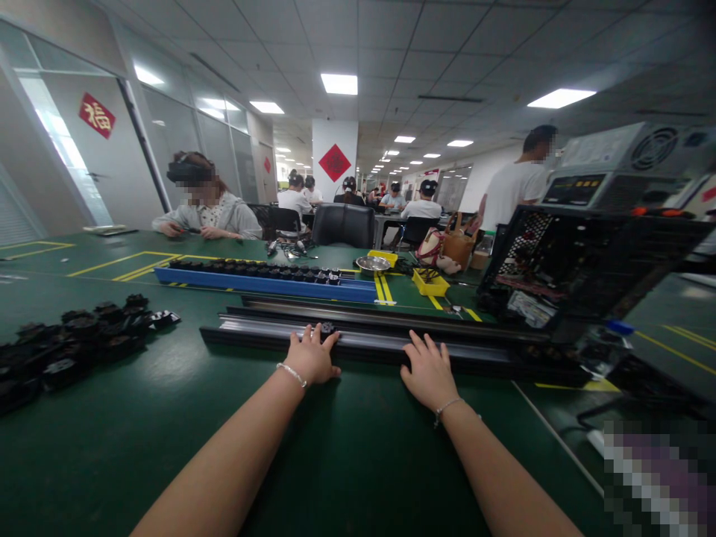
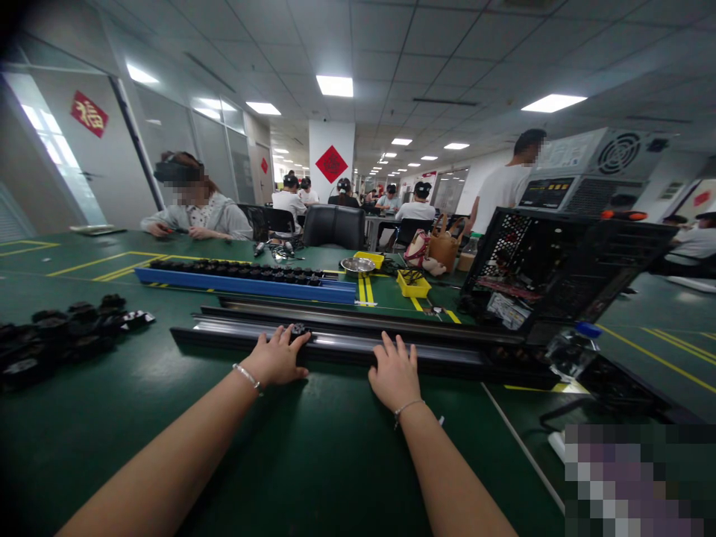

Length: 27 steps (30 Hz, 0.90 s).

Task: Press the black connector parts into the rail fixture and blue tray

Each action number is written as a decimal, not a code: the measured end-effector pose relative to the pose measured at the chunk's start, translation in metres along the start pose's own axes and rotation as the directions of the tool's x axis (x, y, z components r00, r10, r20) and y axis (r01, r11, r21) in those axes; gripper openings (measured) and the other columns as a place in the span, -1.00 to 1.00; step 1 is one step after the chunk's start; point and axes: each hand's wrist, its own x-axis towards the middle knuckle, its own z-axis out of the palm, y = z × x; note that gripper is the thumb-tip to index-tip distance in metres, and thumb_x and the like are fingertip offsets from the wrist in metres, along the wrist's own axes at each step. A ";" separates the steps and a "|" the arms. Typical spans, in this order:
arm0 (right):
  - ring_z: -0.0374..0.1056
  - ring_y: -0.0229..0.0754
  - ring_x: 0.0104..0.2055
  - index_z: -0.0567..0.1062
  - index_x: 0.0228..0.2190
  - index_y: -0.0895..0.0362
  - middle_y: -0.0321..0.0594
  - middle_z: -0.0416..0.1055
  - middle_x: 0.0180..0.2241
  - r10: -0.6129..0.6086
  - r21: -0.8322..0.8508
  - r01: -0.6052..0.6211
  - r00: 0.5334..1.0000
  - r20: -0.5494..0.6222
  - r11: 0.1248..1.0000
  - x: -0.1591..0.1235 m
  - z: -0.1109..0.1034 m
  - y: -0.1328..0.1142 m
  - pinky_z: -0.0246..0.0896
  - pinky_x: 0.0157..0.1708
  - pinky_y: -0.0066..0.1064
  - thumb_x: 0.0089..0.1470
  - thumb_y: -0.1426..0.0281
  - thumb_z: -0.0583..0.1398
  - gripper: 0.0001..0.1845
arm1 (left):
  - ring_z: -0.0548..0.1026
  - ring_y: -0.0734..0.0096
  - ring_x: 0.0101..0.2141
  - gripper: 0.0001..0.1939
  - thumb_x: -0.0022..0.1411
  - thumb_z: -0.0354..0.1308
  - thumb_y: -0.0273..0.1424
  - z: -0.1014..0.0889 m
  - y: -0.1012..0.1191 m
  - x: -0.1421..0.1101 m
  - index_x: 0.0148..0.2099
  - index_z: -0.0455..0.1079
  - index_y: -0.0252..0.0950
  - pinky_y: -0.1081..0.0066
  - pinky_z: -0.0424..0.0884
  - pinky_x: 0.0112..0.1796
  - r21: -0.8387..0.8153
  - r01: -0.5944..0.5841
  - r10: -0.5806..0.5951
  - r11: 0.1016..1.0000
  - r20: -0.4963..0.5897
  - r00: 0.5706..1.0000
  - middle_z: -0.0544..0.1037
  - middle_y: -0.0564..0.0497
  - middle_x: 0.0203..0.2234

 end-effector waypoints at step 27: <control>-0.11 0.09 0.25 0.42 -0.16 0.11 -0.20 0.06 0.22 -0.003 0.006 0.003 1.000 -0.006 1.000 -0.001 -0.001 0.001 -0.29 0.16 0.09 -0.02 0.37 0.03 -0.65 | -0.23 -0.03 0.25 -0.11 0.04 0.02 0.03 -0.001 -0.012 0.003 0.32 -0.24 -0.10 -0.09 -0.15 0.13 -0.014 0.073 -0.072 0.997 0.036 0.997 -0.23 -0.21 0.29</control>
